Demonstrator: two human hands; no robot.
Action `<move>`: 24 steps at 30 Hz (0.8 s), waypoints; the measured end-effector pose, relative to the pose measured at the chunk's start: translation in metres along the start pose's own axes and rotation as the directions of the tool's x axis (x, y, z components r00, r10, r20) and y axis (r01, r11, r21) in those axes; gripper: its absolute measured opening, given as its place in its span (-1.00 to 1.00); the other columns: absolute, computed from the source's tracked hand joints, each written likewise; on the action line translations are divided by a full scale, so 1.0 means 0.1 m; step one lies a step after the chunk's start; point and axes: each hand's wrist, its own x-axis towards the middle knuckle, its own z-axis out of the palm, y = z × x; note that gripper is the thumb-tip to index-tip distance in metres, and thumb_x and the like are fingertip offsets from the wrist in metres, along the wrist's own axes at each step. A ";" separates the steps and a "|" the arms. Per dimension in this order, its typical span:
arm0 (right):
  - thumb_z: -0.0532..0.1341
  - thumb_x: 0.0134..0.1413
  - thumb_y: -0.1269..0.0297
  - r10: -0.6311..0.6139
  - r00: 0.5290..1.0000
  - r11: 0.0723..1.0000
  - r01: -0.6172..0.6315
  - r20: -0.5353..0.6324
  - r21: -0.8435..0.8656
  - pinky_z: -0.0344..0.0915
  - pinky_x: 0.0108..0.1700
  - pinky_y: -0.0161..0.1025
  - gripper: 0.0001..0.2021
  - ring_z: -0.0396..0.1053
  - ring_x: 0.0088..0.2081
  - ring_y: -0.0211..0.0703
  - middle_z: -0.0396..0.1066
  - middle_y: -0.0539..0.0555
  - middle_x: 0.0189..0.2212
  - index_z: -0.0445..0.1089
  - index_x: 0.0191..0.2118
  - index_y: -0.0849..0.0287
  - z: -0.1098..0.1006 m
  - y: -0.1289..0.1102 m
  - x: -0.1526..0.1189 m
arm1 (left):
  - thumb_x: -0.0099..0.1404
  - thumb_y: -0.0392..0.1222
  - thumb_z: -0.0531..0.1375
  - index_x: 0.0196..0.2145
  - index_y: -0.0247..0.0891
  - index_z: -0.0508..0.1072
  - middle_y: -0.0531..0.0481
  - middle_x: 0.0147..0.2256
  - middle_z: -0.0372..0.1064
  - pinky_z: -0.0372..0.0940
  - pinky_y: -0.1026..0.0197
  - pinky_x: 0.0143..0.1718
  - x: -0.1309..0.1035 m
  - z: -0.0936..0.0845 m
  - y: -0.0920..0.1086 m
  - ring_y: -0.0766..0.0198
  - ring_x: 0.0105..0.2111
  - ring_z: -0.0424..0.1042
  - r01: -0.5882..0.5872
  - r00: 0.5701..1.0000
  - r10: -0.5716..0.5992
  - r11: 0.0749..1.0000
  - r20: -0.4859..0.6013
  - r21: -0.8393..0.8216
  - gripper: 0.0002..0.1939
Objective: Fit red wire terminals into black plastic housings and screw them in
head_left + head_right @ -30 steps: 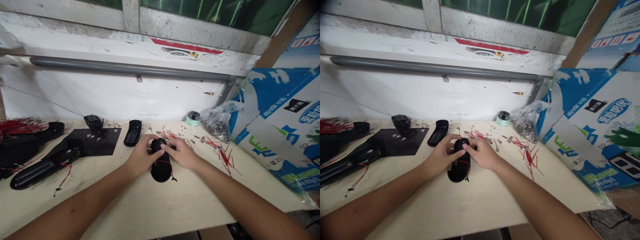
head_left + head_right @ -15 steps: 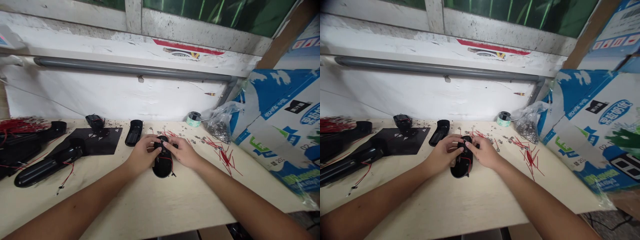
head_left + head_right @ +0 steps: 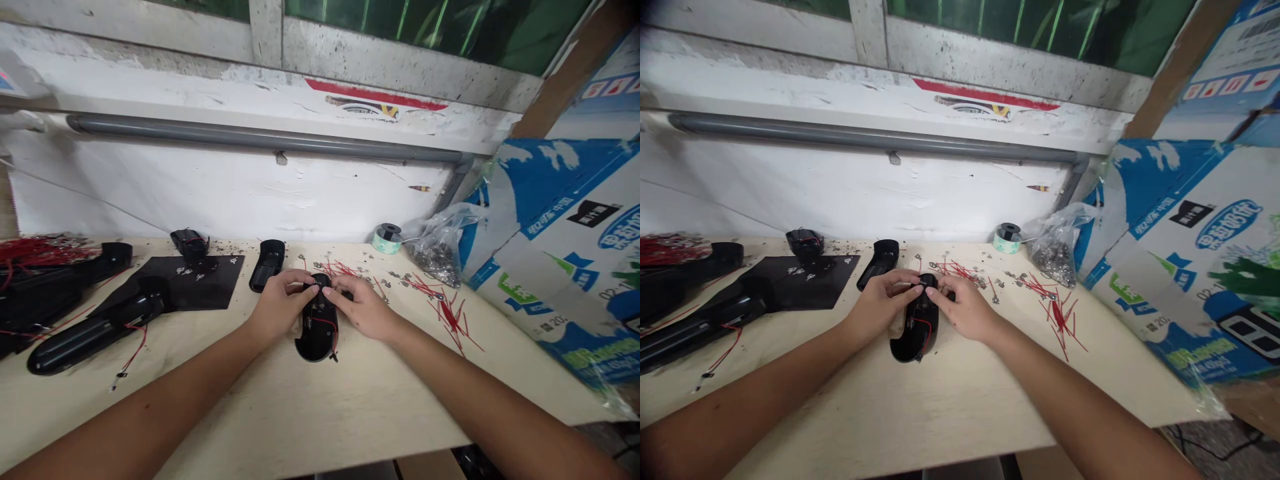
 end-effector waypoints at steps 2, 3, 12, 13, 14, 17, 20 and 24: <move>0.12 0.29 -0.04 -0.008 1.000 1.000 0.008 -0.029 -0.016 0.23 -0.15 -0.27 -0.64 0.29 -0.27 -0.21 0.34 0.04 -0.36 0.34 -0.24 0.20 0.01 -0.02 -0.01 | 0.11 -0.10 0.34 -0.32 -0.36 0.50 -0.18 -0.01 0.39 0.40 0.05 0.02 0.01 0.00 -0.01 0.17 -0.08 0.47 0.001 1.000 -0.001 1.000 -0.009 -0.006 -0.74; 0.11 0.29 -0.03 -0.019 0.997 0.999 0.017 -0.075 -0.030 0.23 -0.09 -0.24 -0.65 0.30 -0.21 -0.19 0.36 0.06 -0.30 0.35 -0.18 0.19 0.01 -0.03 -0.02 | 0.11 -0.11 0.33 -0.34 -0.36 0.50 -0.18 0.00 0.39 0.39 0.06 0.02 0.01 0.00 0.00 0.17 -0.07 0.46 0.006 1.000 -0.006 1.000 -0.005 -0.006 -0.76; 0.14 0.23 0.04 -0.002 0.953 0.972 0.073 -0.302 0.224 0.29 -0.14 -0.23 -0.69 0.32 -0.30 -0.22 0.31 0.03 -0.38 0.24 -0.07 0.17 -0.03 0.03 0.06 | 0.20 -0.10 0.26 -0.28 -0.32 0.47 -0.13 -0.15 0.50 0.40 0.17 -0.19 -0.05 0.03 0.09 0.21 -0.22 0.49 0.085 0.996 -0.087 0.995 0.034 0.061 -0.78; 0.17 0.22 0.02 -0.008 0.953 0.966 0.086 -0.304 0.243 0.30 -0.13 -0.23 -0.67 0.33 -0.29 -0.22 0.33 0.04 -0.36 0.26 -0.08 0.17 -0.02 0.03 0.07 | 0.20 -0.09 0.27 -0.28 -0.32 0.47 -0.12 -0.20 0.51 0.39 0.19 -0.23 -0.06 0.03 0.08 0.22 -0.25 0.49 0.086 0.996 -0.088 0.995 0.027 0.054 -0.77; 0.21 0.19 0.01 -0.015 0.949 0.961 0.100 -0.314 0.257 0.31 -0.12 -0.24 -0.65 0.34 -0.28 -0.22 0.34 0.06 -0.33 0.28 -0.10 0.18 -0.02 0.03 0.07 | 0.19 -0.09 0.28 -0.28 -0.33 0.47 -0.11 -0.24 0.51 0.38 0.21 -0.24 -0.06 0.03 0.07 0.23 -0.27 0.49 0.083 0.996 -0.084 0.995 0.025 0.047 -0.76; 0.30 0.10 0.00 -0.024 0.943 0.957 0.117 -0.332 0.264 0.31 -0.09 -0.24 -0.63 0.35 -0.25 -0.22 0.38 0.09 -0.30 0.34 -0.17 0.20 -0.01 -0.02 0.07 | 0.18 -0.09 0.29 -0.30 -0.34 0.50 -0.08 -0.32 0.52 0.37 0.20 -0.19 -0.05 0.03 0.04 0.25 -0.29 0.49 0.051 0.997 -0.053 0.998 0.061 0.041 -0.76; 0.32 0.08 -0.02 -0.028 0.965 0.957 0.102 -0.262 0.273 0.30 -0.14 -0.25 -0.62 0.33 -0.30 -0.24 0.37 0.06 -0.36 0.37 -0.22 0.22 0.01 -0.06 0.05 | 0.21 -0.08 0.27 -0.31 -0.33 0.54 -0.07 -0.33 0.53 0.36 0.20 -0.17 -0.04 0.01 0.03 0.26 -0.29 0.48 0.015 0.991 -0.024 0.998 0.131 0.066 -0.77; 0.30 0.09 -0.05 -0.027 0.980 0.970 0.074 -0.199 0.233 0.26 -0.21 -0.27 -0.61 0.30 -0.31 -0.24 0.35 0.05 -0.37 0.36 -0.21 0.21 0.03 -0.07 0.03 | 0.24 -0.09 0.24 -0.31 -0.31 0.56 -0.05 -0.32 0.53 0.34 0.23 -0.20 -0.04 0.01 0.05 0.28 -0.30 0.47 -0.025 0.984 0.004 0.993 0.176 0.114 -0.79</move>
